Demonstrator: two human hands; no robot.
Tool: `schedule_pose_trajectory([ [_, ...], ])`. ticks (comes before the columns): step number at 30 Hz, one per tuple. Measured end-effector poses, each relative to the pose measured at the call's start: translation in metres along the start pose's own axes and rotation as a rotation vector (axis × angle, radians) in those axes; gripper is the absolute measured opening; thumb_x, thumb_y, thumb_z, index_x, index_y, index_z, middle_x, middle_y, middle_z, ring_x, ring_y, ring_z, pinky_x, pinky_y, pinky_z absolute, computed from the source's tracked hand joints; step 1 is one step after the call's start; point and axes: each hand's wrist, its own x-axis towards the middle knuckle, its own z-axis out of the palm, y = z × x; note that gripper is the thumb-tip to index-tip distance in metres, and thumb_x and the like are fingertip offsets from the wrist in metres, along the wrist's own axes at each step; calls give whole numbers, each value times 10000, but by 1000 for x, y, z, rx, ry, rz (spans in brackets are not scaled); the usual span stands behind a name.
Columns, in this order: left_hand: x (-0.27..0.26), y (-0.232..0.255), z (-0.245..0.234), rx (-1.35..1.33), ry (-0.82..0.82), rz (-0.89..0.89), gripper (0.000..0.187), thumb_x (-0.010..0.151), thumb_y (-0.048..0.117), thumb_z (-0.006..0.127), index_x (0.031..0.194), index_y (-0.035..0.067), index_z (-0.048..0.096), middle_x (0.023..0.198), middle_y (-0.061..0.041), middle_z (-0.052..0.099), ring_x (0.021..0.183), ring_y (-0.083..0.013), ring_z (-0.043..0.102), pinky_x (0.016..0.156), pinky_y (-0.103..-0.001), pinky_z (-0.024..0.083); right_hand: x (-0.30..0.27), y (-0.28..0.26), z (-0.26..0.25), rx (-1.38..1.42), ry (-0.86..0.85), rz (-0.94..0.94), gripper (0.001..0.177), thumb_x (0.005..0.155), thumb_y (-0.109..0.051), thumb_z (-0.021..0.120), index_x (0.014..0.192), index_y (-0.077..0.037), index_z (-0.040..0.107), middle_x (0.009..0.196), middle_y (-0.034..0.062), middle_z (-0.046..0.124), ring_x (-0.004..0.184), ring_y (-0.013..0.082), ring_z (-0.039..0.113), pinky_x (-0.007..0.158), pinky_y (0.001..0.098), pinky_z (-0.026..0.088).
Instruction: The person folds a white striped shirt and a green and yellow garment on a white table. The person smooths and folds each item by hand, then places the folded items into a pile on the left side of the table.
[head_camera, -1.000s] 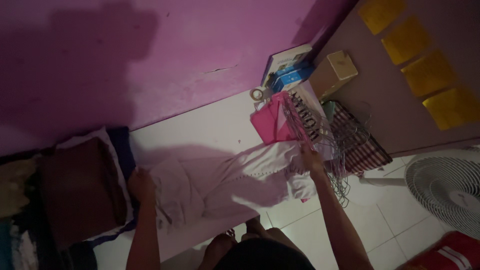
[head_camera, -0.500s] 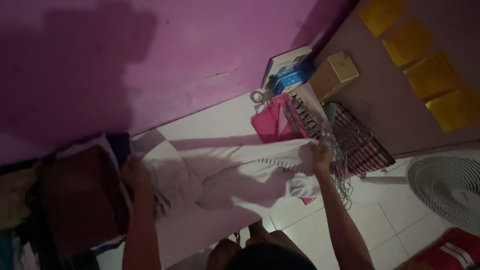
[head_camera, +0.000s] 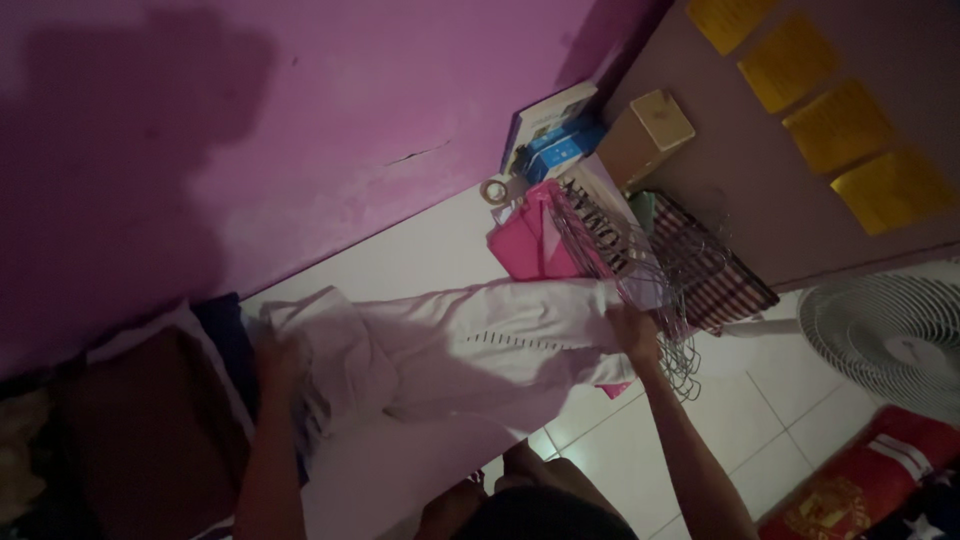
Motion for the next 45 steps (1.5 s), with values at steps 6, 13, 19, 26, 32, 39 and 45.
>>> schedule_pose_trajectory([
  [6, -19, 28, -31, 30, 202, 21, 490, 1130, 359, 793, 1427, -31, 812, 1245, -306, 859, 1136, -515, 842, 970, -616, 670, -8, -18, -22, 133, 144, 397, 494, 1116, -545, 717, 1272, -109, 888, 1125, 264, 875, 1047, 501, 850, 874, 620, 644],
  [13, -49, 93, -64, 62, 351, 432, 343, 1115, 223, 773, 1357, -17, 816, 1252, -273, 862, 1180, -472, 849, 1035, -577, 681, 7, -7, -11, 120, -153, 332, 488, 1125, -498, 797, 1261, -35, 871, 1035, 245, 907, 885, 376, 881, 779, 550, 654],
  [19, -121, 142, 0, -32, 54, 1075, 233, 1102, 107, 757, 1296, -5, 820, 1258, -245, 865, 1217, -435, 854, 1091, -544, 689, 8, 6, -5, 893, -405, 640, 304, 1131, -289, 833, 1310, -43, 833, 1012, 216, 856, 752, 315, 808, 612, 470, 665],
  [26, -219, 214, 98, -179, -378, 942, 206, 1129, 99, 766, 1290, 46, 883, 1266, -214, 903, 1143, -383, 877, 1044, -495, 701, -1, -30, -48, 1088, -493, 356, 331, 1093, -271, 821, 1369, -93, 780, 1105, 178, 896, 899, 312, 894, 779, 442, 749],
  [32, -256, 252, 132, -153, -431, 1056, 442, 1161, 204, 717, 1574, 67, 793, 1677, -220, 758, 1526, -402, 705, 1310, -564, 558, 14, -27, -58, 1043, -134, 540, 436, 1278, -326, 767, 1214, 102, 817, 1061, 143, 755, 932, 274, 688, 793, 469, 533],
  [39, -238, 249, 149, 84, -168, 1006, 657, 1133, 294, 714, 1688, -56, 682, 1725, -369, 602, 1642, -573, 531, 1386, -737, 366, -3, -45, -39, 1617, -18, 668, 296, 1153, -212, 734, 1398, -47, 756, 1305, 77, 819, 1244, 275, 779, 998, 426, 644],
  [45, -213, 241, 142, 164, -43, 708, 533, 1068, 319, 747, 1488, -8, 774, 1515, -322, 733, 1433, -560, 647, 1282, -751, 450, -41, -49, -31, 1755, 6, 687, 446, 1148, -385, 700, 1463, -72, 733, 1323, 92, 807, 1230, 273, 798, 1007, 493, 667],
])
